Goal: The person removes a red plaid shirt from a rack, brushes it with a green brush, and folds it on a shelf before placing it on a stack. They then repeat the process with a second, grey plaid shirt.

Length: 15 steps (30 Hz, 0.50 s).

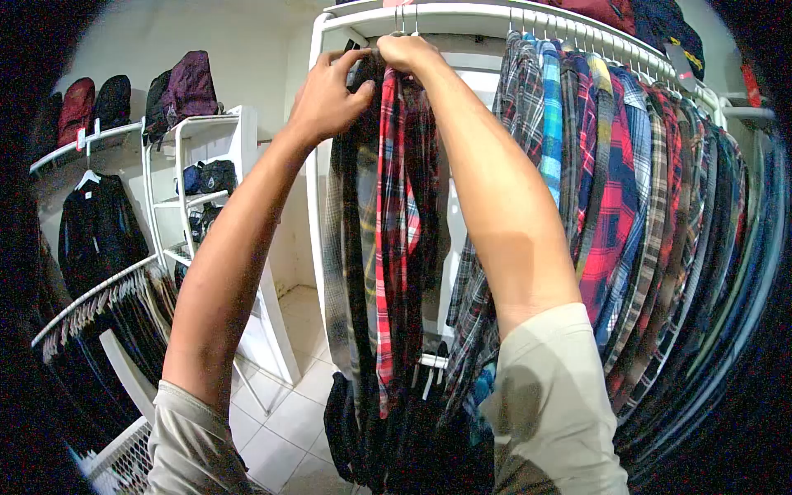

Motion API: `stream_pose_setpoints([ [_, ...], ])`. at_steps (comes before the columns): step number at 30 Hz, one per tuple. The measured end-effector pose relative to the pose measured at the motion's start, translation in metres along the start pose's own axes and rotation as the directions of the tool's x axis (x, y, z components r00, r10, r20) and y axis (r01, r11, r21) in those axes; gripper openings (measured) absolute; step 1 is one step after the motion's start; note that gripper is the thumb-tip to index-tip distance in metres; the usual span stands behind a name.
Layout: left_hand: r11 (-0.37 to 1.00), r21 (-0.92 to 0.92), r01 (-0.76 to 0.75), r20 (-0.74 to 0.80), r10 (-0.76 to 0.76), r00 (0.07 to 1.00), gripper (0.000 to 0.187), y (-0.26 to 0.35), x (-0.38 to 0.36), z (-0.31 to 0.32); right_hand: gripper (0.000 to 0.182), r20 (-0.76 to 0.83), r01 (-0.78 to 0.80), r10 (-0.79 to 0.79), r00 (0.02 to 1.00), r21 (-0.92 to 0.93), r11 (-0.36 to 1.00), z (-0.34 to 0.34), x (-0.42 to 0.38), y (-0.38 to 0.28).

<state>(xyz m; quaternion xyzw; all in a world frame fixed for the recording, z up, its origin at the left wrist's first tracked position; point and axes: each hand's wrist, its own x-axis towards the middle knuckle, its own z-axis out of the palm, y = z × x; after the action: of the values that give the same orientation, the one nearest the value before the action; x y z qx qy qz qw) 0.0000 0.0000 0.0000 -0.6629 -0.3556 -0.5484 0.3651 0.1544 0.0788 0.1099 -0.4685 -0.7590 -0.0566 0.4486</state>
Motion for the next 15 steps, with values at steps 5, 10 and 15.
stream_pose_setpoints([
  [5, 0.998, -0.060, 0.002, -0.049, -0.005, 0.999, 0.057, -0.002, -0.003, 0.017, 0.059, 0.183, -0.126, 0.079, 0.980, 0.257, 0.958, 0.014, 0.002, -0.005],
  [10, 0.993, -0.088, 0.082, 0.011, -0.081, 0.997, 0.053, 0.004, -0.002, 0.011, 0.053, -0.105, -0.025, 0.091, 0.990, 0.513, 0.858, 0.025, -0.011, 0.000],
  [15, 0.998, -0.015, 0.063, -0.016, -0.063, 0.998, 0.053, 0.005, -0.003, 0.016, 0.045, -0.214, 0.045, 0.101, 0.972, 0.586, 0.809, -0.002, -0.023, -0.004],
])
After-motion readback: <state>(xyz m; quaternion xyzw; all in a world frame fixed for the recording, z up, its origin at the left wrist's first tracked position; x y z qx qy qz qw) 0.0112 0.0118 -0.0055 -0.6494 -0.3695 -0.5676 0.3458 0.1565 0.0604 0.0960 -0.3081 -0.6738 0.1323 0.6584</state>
